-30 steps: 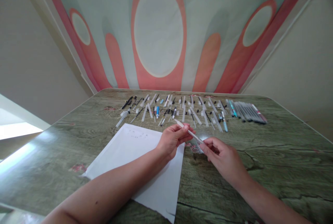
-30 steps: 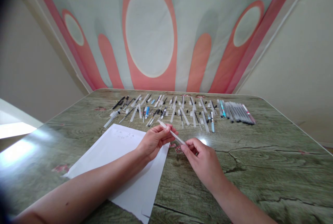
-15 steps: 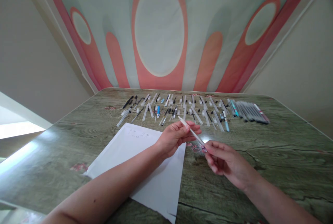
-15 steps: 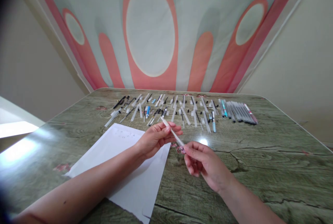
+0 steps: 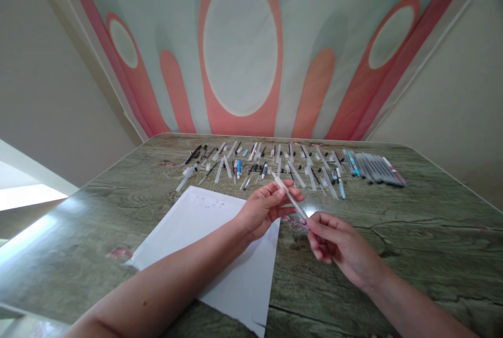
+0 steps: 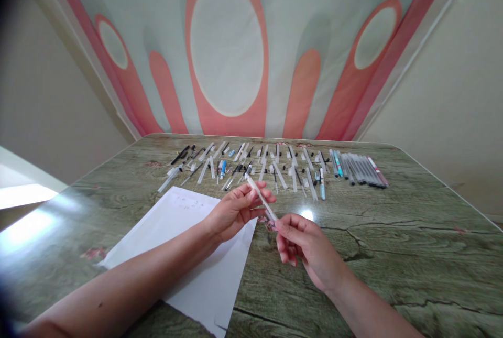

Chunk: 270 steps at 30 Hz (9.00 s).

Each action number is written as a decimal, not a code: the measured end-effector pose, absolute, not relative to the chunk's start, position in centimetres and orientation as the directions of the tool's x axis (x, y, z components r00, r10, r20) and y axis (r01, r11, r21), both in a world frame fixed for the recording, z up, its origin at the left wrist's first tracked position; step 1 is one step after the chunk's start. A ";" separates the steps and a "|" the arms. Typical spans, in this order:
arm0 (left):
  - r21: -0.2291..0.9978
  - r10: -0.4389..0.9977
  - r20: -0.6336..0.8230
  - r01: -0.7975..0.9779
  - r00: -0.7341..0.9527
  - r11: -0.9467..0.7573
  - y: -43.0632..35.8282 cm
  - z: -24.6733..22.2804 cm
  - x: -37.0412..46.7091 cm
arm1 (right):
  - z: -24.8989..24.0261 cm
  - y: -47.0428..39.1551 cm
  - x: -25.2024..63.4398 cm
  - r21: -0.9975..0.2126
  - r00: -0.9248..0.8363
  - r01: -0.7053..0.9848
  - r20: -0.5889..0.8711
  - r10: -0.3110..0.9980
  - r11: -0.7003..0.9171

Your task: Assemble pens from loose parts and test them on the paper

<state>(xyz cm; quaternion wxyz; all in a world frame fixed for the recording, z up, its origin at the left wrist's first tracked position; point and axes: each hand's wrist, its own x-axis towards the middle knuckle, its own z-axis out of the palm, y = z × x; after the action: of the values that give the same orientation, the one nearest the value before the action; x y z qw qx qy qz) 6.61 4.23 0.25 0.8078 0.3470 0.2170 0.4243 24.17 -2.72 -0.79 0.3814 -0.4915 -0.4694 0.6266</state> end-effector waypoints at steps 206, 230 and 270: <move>0.973 0.747 -0.231 0.157 0.623 0.170 1.4 -0.1 7.6 | -0.5 -2.1 25.7 -0.998 0.039 0.014 0.057 0.998 0.057; 0.585 0.341 -0.333 -0.091 0.879 0.806 4.2 -0.8 6.5 | -1.4 -0.9 26.5 -0.910 -0.105 0.357 0.184 0.977 0.210; 0.812 0.897 -0.162 -0.462 0.410 0.358 3.6 -1.3 7.4 | -1.7 -2.3 23.9 -0.978 -0.079 0.207 0.008 0.997 0.024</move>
<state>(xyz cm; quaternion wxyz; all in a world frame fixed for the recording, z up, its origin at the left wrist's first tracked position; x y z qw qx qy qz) 7.43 3.63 -1.29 0.7630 0.3506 0.3108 0.4453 23.92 -2.26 -1.67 0.4291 -0.5258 -0.5725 0.4600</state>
